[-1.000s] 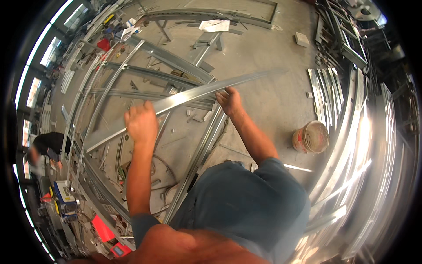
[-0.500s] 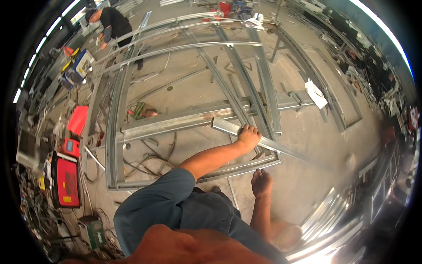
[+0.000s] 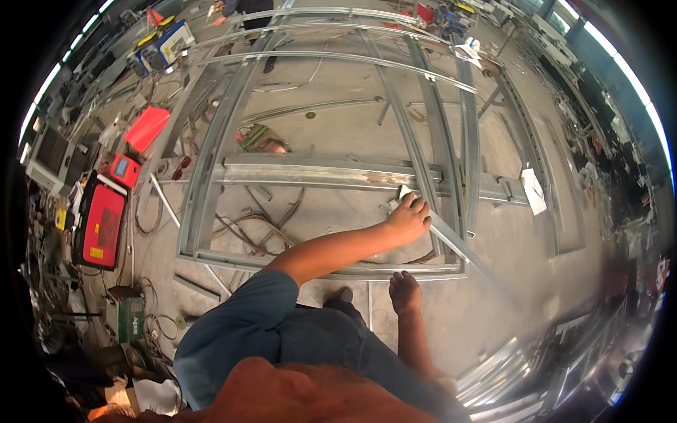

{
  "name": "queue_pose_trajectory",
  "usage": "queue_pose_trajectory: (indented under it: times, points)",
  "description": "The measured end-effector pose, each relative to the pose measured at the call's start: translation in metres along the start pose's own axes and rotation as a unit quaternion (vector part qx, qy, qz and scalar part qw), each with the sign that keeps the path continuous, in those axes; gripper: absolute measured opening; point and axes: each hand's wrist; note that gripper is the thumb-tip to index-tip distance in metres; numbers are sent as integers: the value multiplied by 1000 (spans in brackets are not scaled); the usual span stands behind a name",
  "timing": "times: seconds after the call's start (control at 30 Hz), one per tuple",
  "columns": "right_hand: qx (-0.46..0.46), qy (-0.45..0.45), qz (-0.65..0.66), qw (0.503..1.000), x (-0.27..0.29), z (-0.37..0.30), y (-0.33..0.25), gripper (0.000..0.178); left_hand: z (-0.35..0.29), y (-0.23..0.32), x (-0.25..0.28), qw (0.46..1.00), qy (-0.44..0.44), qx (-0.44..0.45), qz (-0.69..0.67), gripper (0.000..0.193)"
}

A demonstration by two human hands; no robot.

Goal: The person assembles a metal frame by positioning and aligning multiple metal bars on the floor. He uses a measuring tool to check dimensions and a welding torch to join the bars together. The person handles the bars and tools by hand throughout the process.

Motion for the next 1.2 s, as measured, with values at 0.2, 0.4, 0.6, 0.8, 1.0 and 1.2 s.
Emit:
queue_pose_trajectory:
  times: [0.2,0.4,0.6,0.8,1.0,1.2]
  points:
    - [7,-208,-90,974,-53,47,68,29,-123,-31,181,978,69,101,-169,37]
    - [42,-148,-356,922,-199,56,173,18,-271,-44,393,845,93,198,-489,35]
    - [-251,-35,-230,940,-348,0,258,25,-336,-23,508,729,266,-27,-630,21]
    - [-212,-63,-286,932,-390,-26,270,28,-369,-15,552,715,246,-127,-642,6]
    - [-54,-3,-310,949,-336,-15,217,33,-397,-36,511,754,200,-51,-624,23]
    - [69,143,-281,947,-274,-4,120,45,-434,-40,388,677,150,413,-590,16]
Point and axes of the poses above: each hand's wrist, its own z-axis towards the middle knuckle, its own x-axis out of the back of the hand, y = z × x, and after that the axes turned 2 degrees about -z, right-handed
